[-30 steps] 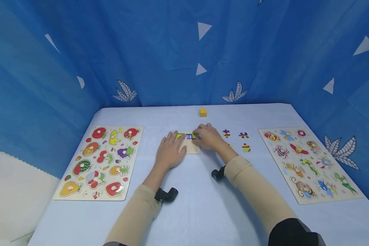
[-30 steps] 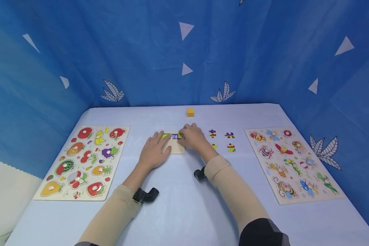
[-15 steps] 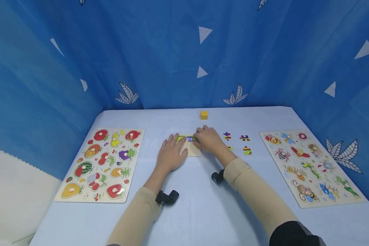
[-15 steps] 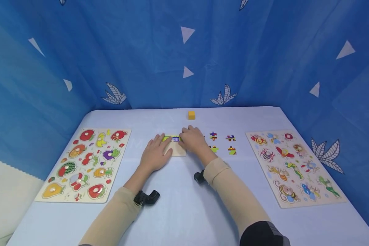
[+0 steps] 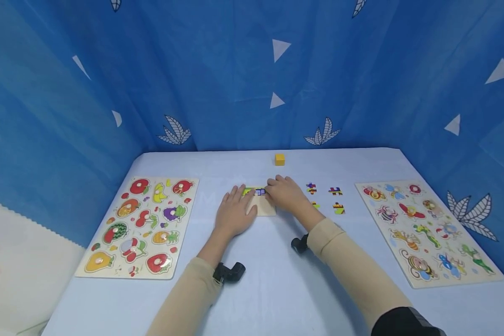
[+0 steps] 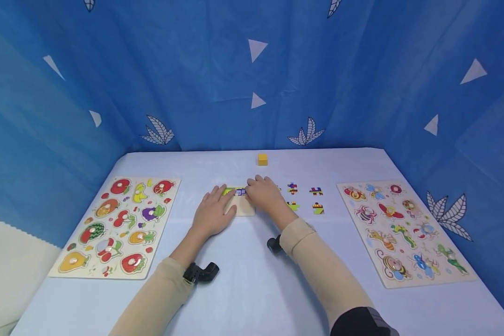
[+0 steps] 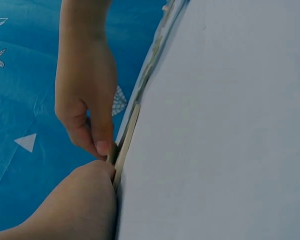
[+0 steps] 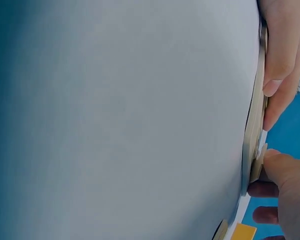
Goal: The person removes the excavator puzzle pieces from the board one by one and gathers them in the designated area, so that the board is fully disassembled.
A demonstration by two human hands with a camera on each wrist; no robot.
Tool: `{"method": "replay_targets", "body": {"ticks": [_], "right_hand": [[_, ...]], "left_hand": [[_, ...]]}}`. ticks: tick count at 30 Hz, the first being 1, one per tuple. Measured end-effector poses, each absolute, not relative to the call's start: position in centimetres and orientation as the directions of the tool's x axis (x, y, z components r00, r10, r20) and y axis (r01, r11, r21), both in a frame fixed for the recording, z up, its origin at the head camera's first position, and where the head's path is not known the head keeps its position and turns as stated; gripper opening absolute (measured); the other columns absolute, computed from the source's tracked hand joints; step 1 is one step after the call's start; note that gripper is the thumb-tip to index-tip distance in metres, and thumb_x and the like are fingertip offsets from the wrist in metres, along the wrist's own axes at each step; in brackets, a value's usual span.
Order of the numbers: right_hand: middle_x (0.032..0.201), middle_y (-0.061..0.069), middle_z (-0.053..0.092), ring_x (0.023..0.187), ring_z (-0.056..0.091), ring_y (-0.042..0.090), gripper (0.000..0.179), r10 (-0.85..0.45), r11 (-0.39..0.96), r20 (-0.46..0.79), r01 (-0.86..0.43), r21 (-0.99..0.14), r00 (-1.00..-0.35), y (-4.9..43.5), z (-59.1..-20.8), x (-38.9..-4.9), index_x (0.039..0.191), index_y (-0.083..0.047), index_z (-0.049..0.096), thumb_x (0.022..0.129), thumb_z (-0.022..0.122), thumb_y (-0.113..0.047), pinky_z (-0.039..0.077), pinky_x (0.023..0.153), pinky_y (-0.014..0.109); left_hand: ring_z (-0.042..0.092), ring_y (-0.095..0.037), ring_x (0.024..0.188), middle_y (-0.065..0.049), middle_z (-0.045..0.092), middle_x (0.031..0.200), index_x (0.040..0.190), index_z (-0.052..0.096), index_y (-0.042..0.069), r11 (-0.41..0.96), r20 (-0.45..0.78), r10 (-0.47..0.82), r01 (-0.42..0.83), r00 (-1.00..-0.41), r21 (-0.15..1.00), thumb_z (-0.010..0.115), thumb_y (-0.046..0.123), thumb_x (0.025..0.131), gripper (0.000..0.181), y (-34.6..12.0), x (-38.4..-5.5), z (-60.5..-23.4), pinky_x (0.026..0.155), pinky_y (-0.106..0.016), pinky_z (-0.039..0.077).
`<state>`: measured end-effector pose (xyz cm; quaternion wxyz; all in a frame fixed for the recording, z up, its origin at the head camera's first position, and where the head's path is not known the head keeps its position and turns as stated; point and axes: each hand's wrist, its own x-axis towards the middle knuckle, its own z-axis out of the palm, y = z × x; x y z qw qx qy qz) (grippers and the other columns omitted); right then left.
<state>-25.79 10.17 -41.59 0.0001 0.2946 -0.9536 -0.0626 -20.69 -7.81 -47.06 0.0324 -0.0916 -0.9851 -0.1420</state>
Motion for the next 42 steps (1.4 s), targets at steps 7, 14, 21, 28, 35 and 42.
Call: {"method": "replay_targets", "body": {"ticks": [7,14,21,28,35,42], "right_hand": [[0.127,0.006,0.065,0.118,0.058,0.025,0.033,-0.538,0.842,-0.041,-0.539,0.016,-0.842,10.47,-41.61,-25.74,0.129,-0.016,0.066,0.103,0.054,-0.032,0.048,0.107,0.046],[0.118,0.007,0.068,0.109,0.059,0.024,0.031,-0.530,0.848,-0.037,-0.528,-0.053,-0.847,10.83,-41.60,-25.74,0.127,-0.016,0.068,0.102,0.056,-0.030,0.052,0.102,0.042],[0.115,0.008,0.067,0.106,0.063,0.022,0.032,-0.507,0.860,-0.082,-0.496,-0.118,-0.858,10.66,-41.43,-25.69,0.129,-0.010,0.065,0.102,0.055,-0.025,0.055,0.098,0.038],[0.117,0.009,0.066,0.110,0.063,0.024,0.040,-0.401,0.889,-0.181,-0.334,-0.313,-0.898,10.42,-41.38,-25.97,0.137,-0.010,0.057,0.098,0.060,-0.023,0.052,0.100,0.042],[0.095,0.003,0.063,0.084,0.058,0.019,0.042,-0.349,0.844,-0.221,-0.203,-0.497,-0.911,10.66,-41.71,-26.29,0.132,-0.020,0.057,0.092,0.068,-0.018,0.052,0.073,0.030],[0.093,0.005,0.061,0.077,0.057,0.020,0.034,-0.320,0.790,-0.210,-0.137,-0.598,-0.924,10.85,-41.54,-26.65,0.118,-0.021,0.057,0.088,0.072,-0.016,0.049,0.062,0.027]], "left_hand": [[0.015,-0.027,0.155,-0.004,0.023,0.166,0.155,0.033,0.030,0.944,0.087,0.168,0.186,-0.982,0.273,0.036,0.052,0.099,0.060,-7.87,-20.66,-47.08,0.126,-0.048,0.014],[0.017,-0.027,0.155,-0.004,0.024,0.166,0.155,0.035,0.030,0.941,0.098,0.166,0.187,-0.981,0.281,0.036,0.052,0.099,0.060,-7.76,-20.52,-47.06,0.126,-0.048,0.015],[0.017,-0.027,0.155,-0.004,0.024,0.166,0.155,0.035,0.030,0.940,0.104,0.170,0.192,-0.980,0.280,0.037,0.052,0.099,0.060,-7.74,-20.52,-47.19,0.126,-0.048,0.016],[0.018,-0.027,0.155,-0.005,0.025,0.165,0.155,0.036,0.030,0.939,0.095,0.169,0.190,-0.981,0.288,0.038,0.051,0.099,0.059,-7.76,-20.46,-47.01,0.126,-0.049,0.016],[0.016,-0.027,0.155,-0.004,0.023,0.166,0.156,0.032,0.030,0.942,0.080,0.174,0.190,-0.981,0.276,0.036,0.052,0.100,0.060,-7.81,-20.59,-47.10,0.126,-0.049,0.015],[0.016,-0.028,0.155,-0.005,0.023,0.166,0.156,0.033,0.029,0.941,0.081,0.177,0.193,-0.981,0.279,0.036,0.052,0.099,0.061,-7.87,-20.75,-46.94,0.126,-0.050,0.015]]}}
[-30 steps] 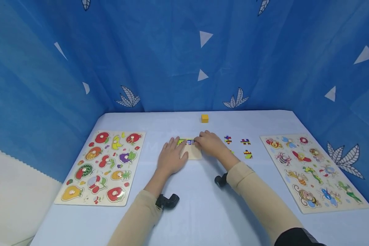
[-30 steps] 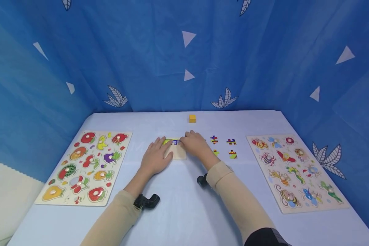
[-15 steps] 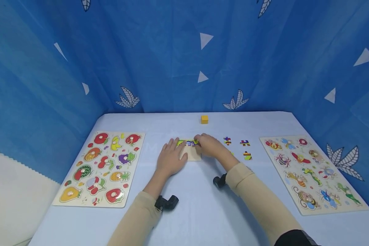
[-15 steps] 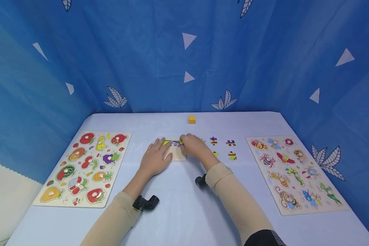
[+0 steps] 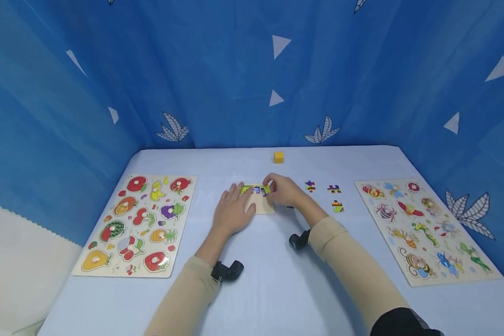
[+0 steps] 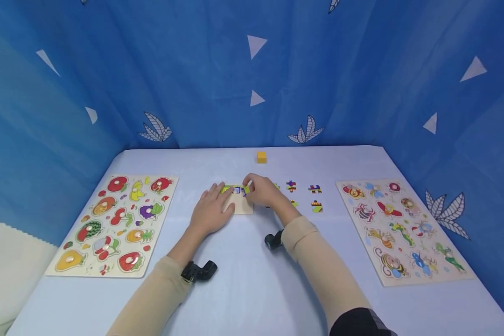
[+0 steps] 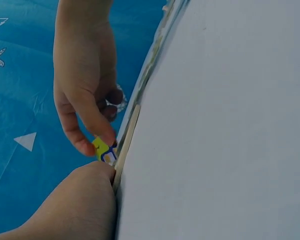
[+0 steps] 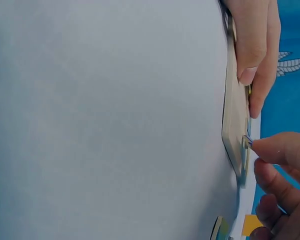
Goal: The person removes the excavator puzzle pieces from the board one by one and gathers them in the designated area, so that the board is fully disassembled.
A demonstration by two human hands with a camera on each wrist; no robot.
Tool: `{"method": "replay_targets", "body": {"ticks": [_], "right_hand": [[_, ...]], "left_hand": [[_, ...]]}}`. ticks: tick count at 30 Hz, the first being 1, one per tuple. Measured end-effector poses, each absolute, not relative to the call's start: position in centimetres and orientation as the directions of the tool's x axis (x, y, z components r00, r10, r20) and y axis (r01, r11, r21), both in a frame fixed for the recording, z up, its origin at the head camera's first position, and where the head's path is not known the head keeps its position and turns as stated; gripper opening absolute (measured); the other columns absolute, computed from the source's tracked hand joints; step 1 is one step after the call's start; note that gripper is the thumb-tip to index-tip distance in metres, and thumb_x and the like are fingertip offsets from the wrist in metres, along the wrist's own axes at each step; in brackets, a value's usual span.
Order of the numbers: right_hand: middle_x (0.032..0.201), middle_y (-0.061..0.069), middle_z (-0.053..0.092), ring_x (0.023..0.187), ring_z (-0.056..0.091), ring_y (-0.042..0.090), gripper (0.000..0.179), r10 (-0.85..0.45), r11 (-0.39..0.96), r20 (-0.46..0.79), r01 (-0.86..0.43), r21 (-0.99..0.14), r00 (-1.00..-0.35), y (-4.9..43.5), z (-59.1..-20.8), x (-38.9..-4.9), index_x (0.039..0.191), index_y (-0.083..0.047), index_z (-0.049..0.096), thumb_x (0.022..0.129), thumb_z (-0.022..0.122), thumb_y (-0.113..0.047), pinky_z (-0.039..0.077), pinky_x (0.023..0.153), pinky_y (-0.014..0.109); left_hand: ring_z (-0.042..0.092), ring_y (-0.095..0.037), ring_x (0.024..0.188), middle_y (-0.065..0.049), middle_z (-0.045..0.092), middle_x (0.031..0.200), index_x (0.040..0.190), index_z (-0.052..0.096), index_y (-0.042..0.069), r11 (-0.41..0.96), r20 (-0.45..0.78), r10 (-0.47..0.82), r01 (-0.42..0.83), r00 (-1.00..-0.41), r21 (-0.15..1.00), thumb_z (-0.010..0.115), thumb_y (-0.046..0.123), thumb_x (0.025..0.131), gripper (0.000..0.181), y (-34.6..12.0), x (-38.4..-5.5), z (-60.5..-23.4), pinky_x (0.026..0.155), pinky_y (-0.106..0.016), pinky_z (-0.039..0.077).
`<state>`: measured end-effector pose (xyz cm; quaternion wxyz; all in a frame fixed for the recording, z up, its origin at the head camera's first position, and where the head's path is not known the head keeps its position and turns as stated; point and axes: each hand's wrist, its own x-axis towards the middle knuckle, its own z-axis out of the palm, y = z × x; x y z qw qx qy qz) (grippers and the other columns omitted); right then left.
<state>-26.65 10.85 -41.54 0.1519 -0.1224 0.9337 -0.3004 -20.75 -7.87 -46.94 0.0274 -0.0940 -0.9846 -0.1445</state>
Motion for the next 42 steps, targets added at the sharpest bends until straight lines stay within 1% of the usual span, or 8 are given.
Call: {"method": "replay_targets", "body": {"ticks": [4,11,16,23,29,35,39,42], "right_hand": [[0.092,0.004,0.061,0.077,0.057,0.020,0.030,-0.317,0.789,-0.196,-0.143,-0.597,-0.928,10.9,-41.4,-26.9,0.115,-0.021,0.057,0.089,0.073,-0.018,0.050,0.062,0.027],[0.101,0.004,0.061,0.083,0.058,0.022,0.029,-0.312,0.745,-0.147,-0.146,-0.651,-0.939,11.9,-40.9,-27.4,0.119,-0.023,0.057,0.093,0.070,-0.019,0.052,0.068,0.029],[0.108,0.006,0.060,0.090,0.057,0.024,0.030,-0.236,0.727,-0.131,-0.085,-0.682,-0.963,14.4,-40.2,-28.3,0.124,-0.024,0.056,0.096,0.066,-0.020,0.051,0.073,0.032],[0.117,0.009,0.059,0.100,0.056,0.026,0.033,-0.117,0.746,-0.125,-0.004,-0.666,-0.985,19.3,-40.3,-30.1,0.131,-0.023,0.053,0.099,0.061,-0.021,0.051,0.080,0.035],[0.126,0.015,0.054,0.107,0.052,0.032,0.036,-0.021,0.747,-0.134,0.073,-0.660,-0.991,23.4,-40.6,-30.7,0.136,-0.020,0.051,0.101,0.057,-0.019,0.051,0.085,0.041],[0.125,0.016,0.054,0.106,0.052,0.032,0.037,0.098,0.746,-0.162,0.180,-0.641,-0.982,25.9,-41.4,-31.2,0.138,-0.019,0.050,0.101,0.056,-0.018,0.052,0.090,0.043],[0.122,0.017,0.053,0.103,0.051,0.032,0.037,0.137,0.751,-0.181,0.221,-0.622,-0.974,27.0,-41.7,-31.3,0.138,-0.017,0.050,0.101,0.055,-0.017,0.051,0.085,0.040],[0.123,0.018,0.053,0.103,0.051,0.033,0.037,0.143,0.754,-0.185,0.228,-0.616,-0.972,27.5,-41.8,-31.3,0.138,-0.015,0.049,0.101,0.055,-0.016,0.051,0.085,0.041]], "left_hand": [[0.016,-0.028,0.155,-0.006,0.023,0.166,0.155,0.034,0.028,0.941,0.085,0.178,0.195,-0.980,0.277,0.036,0.052,0.099,0.061,-8.0,-20.8,-46.8,0.126,-0.050,0.015],[0.015,-0.028,0.155,-0.005,0.022,0.167,0.156,0.033,0.029,0.939,0.084,0.166,0.183,-0.983,0.292,0.036,0.053,0.100,0.061,-8.3,-20.9,-46.8,0.126,-0.050,0.014],[0.014,-0.027,0.156,-0.004,0.020,0.167,0.156,0.032,0.029,0.938,0.091,0.157,0.178,-0.983,0.297,0.034,0.053,0.099,0.062,-8.6,-20.9,-46.8,0.126,-0.049,0.013],[0.013,-0.027,0.156,-0.004,0.020,0.167,0.156,0.032,0.029,0.932,0.102,0.161,0.185,-0.982,0.310,0.035,0.053,0.099,0.062,-8.9,-20.9,-46.8,0.127,-0.048,0.012],[0.013,-0.027,0.156,-0.004,0.020,0.167,0.156,0.033,0.028,0.932,0.099,0.161,0.185,-0.982,0.311,0.036,0.053,0.099,0.062,-8.7,-20.8,-46.9,0.127,-0.048,0.012],[0.013,-0.027,0.156,-0.004,0.020,0.167,0.156,0.033,0.028,0.931,0.096,0.162,0.185,-0.982,0.314,0.037,0.052,0.099,0.062,-8.4,-20.7,-46.9,0.127,-0.048,0.012],[0.012,-0.026,0.156,-0.004,0.020,0.167,0.156,0.032,0.029,0.930,0.090,0.171,0.191,-0.981,0.314,0.036,0.053,0.099,0.062,-8.2,-20.8,-47.0,0.127,-0.048,0.012],[0.013,-0.026,0.156,-0.004,0.021,0.167,0.156,0.033,0.029,0.929,0.093,0.174,0.195,-0.980,0.313,0.036,0.053,0.099,0.062,-8.0,-20.7,-47.0,0.127,-0.048,0.013]]}}
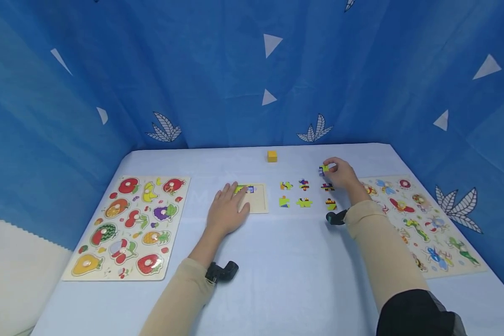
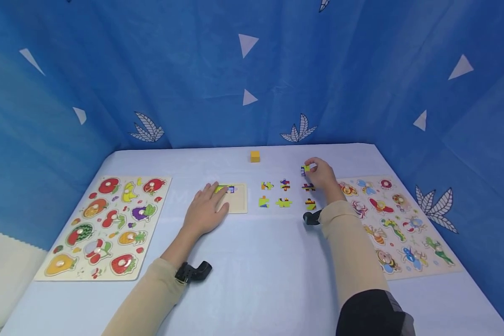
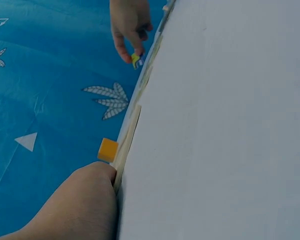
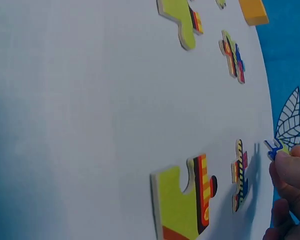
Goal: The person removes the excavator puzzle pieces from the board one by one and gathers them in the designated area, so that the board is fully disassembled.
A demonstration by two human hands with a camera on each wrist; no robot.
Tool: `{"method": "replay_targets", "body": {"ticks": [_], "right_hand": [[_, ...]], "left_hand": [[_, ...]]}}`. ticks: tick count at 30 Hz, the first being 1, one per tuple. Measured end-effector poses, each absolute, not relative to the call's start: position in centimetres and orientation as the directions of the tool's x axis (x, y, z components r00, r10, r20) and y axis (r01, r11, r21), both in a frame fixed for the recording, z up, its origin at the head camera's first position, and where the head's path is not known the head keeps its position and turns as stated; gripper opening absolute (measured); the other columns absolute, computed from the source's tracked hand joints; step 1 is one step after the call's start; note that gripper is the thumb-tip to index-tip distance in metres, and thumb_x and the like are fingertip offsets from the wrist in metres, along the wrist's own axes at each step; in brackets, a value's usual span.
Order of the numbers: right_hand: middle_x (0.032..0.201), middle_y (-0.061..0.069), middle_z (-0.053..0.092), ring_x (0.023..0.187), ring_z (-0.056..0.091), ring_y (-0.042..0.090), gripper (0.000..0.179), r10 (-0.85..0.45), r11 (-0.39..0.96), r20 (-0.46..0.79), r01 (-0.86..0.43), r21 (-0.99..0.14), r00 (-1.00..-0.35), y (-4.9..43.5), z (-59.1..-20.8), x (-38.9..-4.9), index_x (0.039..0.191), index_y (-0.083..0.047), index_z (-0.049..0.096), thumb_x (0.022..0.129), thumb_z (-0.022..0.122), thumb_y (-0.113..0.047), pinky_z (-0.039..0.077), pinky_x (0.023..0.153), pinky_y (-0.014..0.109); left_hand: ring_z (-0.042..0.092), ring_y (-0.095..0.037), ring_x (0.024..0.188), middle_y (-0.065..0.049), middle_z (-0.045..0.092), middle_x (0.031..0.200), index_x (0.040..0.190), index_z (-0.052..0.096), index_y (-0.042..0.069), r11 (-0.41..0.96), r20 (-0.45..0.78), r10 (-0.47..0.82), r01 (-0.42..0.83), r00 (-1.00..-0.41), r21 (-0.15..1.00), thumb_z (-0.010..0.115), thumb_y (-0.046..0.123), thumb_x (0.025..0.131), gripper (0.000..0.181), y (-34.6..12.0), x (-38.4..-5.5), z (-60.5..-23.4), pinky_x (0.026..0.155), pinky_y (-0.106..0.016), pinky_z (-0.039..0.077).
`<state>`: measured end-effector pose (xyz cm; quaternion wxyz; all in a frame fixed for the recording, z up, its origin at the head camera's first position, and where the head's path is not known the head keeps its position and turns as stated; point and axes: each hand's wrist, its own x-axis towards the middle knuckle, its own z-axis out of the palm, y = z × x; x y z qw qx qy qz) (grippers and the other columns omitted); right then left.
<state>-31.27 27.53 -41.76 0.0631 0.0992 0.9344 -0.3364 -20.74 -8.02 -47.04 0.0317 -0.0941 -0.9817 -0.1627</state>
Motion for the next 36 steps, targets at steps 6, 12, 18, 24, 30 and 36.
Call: {"method": "replay_targets", "body": {"ticks": [6,12,18,24,30,36], "right_hand": [[0.126,0.020,0.053,0.107,0.051,0.034,0.037,0.150,0.773,-0.205,0.244,-0.586,-0.967,27.6,-42.0,-31.3,0.137,-0.013,0.050,0.101,0.055,-0.014,0.051,0.094,0.046],[0.122,0.019,0.055,0.104,0.052,0.033,0.036,0.142,0.822,-0.196,0.226,-0.523,-0.970,27.7,-42.2,-31.0,0.138,-0.013,0.050,0.101,0.054,-0.014,0.050,0.092,0.047],[0.117,0.019,0.061,0.105,0.052,0.036,0.034,0.104,0.921,-0.111,0.137,-0.365,-0.988,27.4,-42.1,-30.8,0.132,-0.011,0.055,0.099,0.059,-0.016,0.046,0.093,0.054],[0.115,0.018,0.062,0.108,0.052,0.038,0.028,0.068,0.965,-0.063,0.081,-0.250,-0.996,26.8,-41.9,-30.6,0.126,-0.009,0.063,0.098,0.061,-0.016,0.047,0.094,0.057],[0.112,0.018,0.063,0.104,0.052,0.036,0.029,0.030,0.958,0.002,0.028,-0.287,-1.000,25.8,-41.5,-30.3,0.128,-0.007,0.060,0.100,0.057,-0.014,0.048,0.094,0.054],[0.116,0.016,0.061,0.107,0.052,0.034,0.033,-0.050,0.931,0.030,-0.058,-0.360,-0.998,22.5,-40.8,-30.2,0.132,-0.011,0.059,0.100,0.059,-0.021,0.048,0.096,0.052]], "left_hand": [[0.014,-0.026,0.156,-0.004,0.021,0.167,0.155,0.034,0.029,0.926,0.097,0.174,0.197,-0.980,0.321,0.037,0.053,0.098,0.062,-8.1,-20.6,-47.2,0.127,-0.048,0.013],[0.013,-0.026,0.156,-0.004,0.021,0.167,0.156,0.033,0.030,0.927,0.096,0.175,0.197,-0.980,0.320,0.036,0.052,0.099,0.062,-8.0,-20.7,-47.2,0.127,-0.047,0.012],[0.014,-0.027,0.156,-0.005,0.021,0.167,0.156,0.033,0.029,0.927,0.100,0.176,0.199,-0.979,0.317,0.036,0.052,0.099,0.062,-8.1,-20.8,-47.2,0.127,-0.047,0.012],[0.013,-0.026,0.156,-0.004,0.021,0.167,0.156,0.033,0.030,0.928,0.099,0.175,0.198,-0.980,0.316,0.035,0.052,0.099,0.062,-8.1,-20.8,-47.2,0.127,-0.047,0.012],[0.011,-0.025,0.156,-0.003,0.020,0.167,0.157,0.029,0.032,0.927,0.095,0.182,0.203,-0.979,0.314,0.034,0.052,0.099,0.062,-8.1,-20.9,-47.2,0.127,-0.046,0.011],[0.012,-0.024,0.156,-0.004,0.022,0.166,0.157,0.029,0.022,0.921,0.116,0.160,0.191,-0.980,0.339,0.034,0.049,0.100,0.063,-8.1,-20.8,-47.1,0.127,-0.044,0.012]]}}
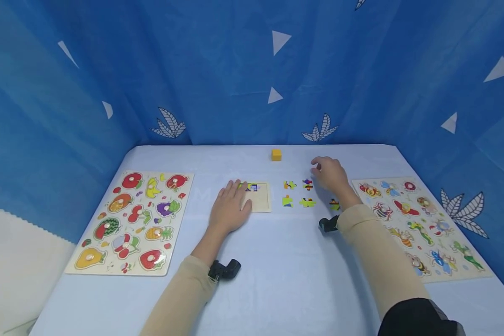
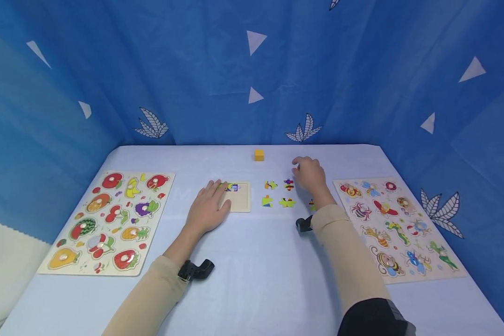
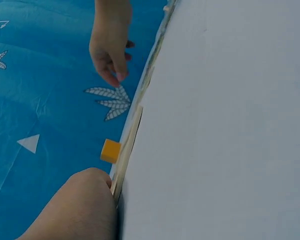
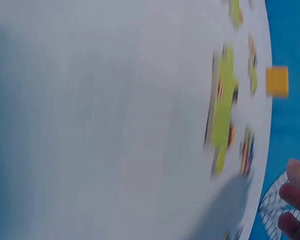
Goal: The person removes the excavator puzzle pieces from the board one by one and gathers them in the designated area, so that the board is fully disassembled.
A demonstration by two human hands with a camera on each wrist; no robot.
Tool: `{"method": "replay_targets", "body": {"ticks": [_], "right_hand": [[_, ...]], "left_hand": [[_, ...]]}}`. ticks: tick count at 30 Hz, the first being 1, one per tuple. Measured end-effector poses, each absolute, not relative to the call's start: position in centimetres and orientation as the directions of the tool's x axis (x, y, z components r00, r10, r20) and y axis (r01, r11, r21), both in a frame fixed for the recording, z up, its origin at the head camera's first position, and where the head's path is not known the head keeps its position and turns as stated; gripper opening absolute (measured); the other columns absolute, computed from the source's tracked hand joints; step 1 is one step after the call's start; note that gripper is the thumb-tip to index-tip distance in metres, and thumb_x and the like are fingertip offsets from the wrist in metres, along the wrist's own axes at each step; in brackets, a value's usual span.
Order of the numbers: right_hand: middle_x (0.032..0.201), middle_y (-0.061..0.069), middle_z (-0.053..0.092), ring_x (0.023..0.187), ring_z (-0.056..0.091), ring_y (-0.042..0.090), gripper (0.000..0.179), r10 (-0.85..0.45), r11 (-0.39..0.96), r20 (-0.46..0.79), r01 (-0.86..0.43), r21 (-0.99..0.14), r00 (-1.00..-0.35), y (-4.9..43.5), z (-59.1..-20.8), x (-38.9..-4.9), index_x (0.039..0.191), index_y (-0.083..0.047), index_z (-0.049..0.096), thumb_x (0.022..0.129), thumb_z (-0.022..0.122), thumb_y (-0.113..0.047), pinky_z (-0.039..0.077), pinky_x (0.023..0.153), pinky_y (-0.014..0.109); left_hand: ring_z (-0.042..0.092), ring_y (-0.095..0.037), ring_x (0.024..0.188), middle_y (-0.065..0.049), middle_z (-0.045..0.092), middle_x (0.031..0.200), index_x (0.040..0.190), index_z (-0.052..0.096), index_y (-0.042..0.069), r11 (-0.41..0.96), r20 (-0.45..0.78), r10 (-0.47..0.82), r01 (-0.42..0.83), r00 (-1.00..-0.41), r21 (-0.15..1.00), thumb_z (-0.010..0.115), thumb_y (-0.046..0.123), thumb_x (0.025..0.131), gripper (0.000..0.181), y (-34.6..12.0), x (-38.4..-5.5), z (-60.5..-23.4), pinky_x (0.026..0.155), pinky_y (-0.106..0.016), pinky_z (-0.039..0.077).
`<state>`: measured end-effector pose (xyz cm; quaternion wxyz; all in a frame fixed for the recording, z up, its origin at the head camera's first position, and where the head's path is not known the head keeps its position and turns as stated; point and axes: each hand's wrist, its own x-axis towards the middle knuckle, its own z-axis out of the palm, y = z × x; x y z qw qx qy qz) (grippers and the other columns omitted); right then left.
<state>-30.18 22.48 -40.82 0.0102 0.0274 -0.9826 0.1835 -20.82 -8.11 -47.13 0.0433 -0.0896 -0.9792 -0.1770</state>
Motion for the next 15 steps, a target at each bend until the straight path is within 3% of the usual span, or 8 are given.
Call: {"method": "replay_targets", "body": {"ticks": [5,15], "right_hand": [[0.121,0.012,0.061,0.110,0.052,0.031,0.039,-0.120,0.917,-0.004,-0.109,-0.384,-0.993,18.6,-40.4,-29.7,0.135,-0.016,0.057,0.098,0.063,-0.026,0.049,0.098,0.049],[0.126,0.005,0.061,0.119,0.050,0.026,0.045,-0.268,0.894,-0.074,-0.219,-0.390,-0.961,12.6,-40.9,-28.0,0.138,-0.023,0.058,0.095,0.067,-0.032,0.049,0.104,0.049]], "left_hand": [[0.018,-0.026,0.155,-0.007,0.030,0.163,0.152,0.040,0.014,0.922,0.153,0.118,0.166,-0.981,0.350,0.035,0.041,0.102,0.057,-8.1,-20.8,-47.0,0.127,-0.045,0.015],[0.025,-0.033,0.152,-0.011,0.037,0.159,0.148,0.047,0.016,0.932,0.181,0.086,0.143,-0.980,0.334,0.037,0.036,0.100,0.053,-8.3,-20.6,-47.3,0.125,-0.049,0.020]]}}
